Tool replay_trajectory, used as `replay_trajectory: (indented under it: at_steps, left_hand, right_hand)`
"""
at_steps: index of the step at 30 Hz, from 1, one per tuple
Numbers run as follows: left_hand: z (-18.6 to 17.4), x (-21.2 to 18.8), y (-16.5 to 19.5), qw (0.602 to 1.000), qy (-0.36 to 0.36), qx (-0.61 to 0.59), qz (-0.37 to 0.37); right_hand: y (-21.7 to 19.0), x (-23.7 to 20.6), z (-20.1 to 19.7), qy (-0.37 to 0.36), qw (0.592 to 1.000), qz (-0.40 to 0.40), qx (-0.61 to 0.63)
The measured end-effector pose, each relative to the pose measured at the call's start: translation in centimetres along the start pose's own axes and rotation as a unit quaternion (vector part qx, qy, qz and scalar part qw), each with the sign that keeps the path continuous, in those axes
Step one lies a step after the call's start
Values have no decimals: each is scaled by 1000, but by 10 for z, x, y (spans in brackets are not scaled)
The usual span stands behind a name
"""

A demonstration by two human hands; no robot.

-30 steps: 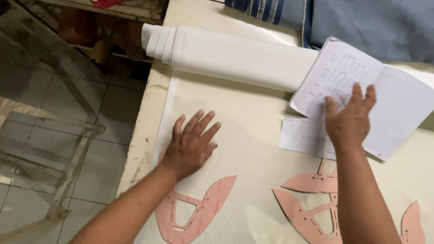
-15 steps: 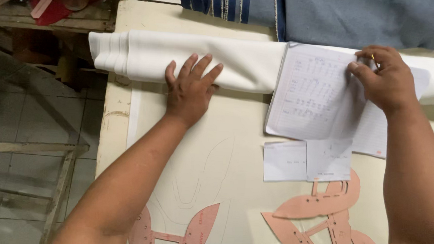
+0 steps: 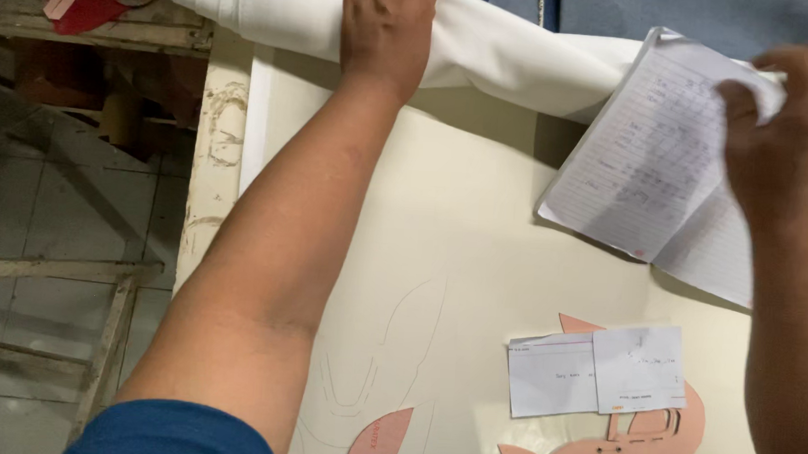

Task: The person lays pink paper shoe pattern pieces on a white sheet of material and traces around them with a marking pen. They reposition each pattern piece, smooth and re-roll the sheet of material, and flip through a notebook of papers between tracings.

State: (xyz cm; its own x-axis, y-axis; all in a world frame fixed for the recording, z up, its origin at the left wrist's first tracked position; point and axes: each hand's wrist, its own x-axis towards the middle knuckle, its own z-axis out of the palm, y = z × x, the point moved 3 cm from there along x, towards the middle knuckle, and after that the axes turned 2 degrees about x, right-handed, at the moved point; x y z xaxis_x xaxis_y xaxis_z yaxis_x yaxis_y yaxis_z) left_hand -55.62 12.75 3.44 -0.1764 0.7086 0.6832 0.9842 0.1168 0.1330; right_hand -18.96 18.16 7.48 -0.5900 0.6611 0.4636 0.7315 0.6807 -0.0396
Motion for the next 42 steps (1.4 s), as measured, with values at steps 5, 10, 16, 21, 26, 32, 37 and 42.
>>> replay_trajectory:
  at_steps: [5, 10, 16, 21, 26, 32, 37, 42]
  left_hand:
    - [-1, 4, -20, 962, -194, -149, -125]
    - [-82, -68, -34, 944, -176, -274, -42]
    - [-201, -243, -16, 871, -369, -57, -318]
    - [-252, -348, 27, 771, -451, 25, -449]
    - [-255, -374, 39, 807, -348, -59, -474]
    - [-267, -355, 35, 841, -267, -132, -452]
    - [-260, -347, 13, 590, -79, -515, -617]
    - [-239, -336, -4, 353, 11, -627, -694]
  right_hand:
    - [-88, 24, 56, -70, 993, -92, -11]
    - [-100, 52, 80, -104, 994, -24, -12]
    - [-104, 38, 62, -148, 989, -2, -4]
    - [-103, 26, 57, -165, 983, 55, 53]
    - [-106, 11, 59, -164, 980, 68, 93]
    - [-133, -54, 50, -165, 960, 98, 204]
    - [-181, -148, 52, -427, 781, 262, 372]
    - [-232, -194, 41, -415, 600, 376, 572]
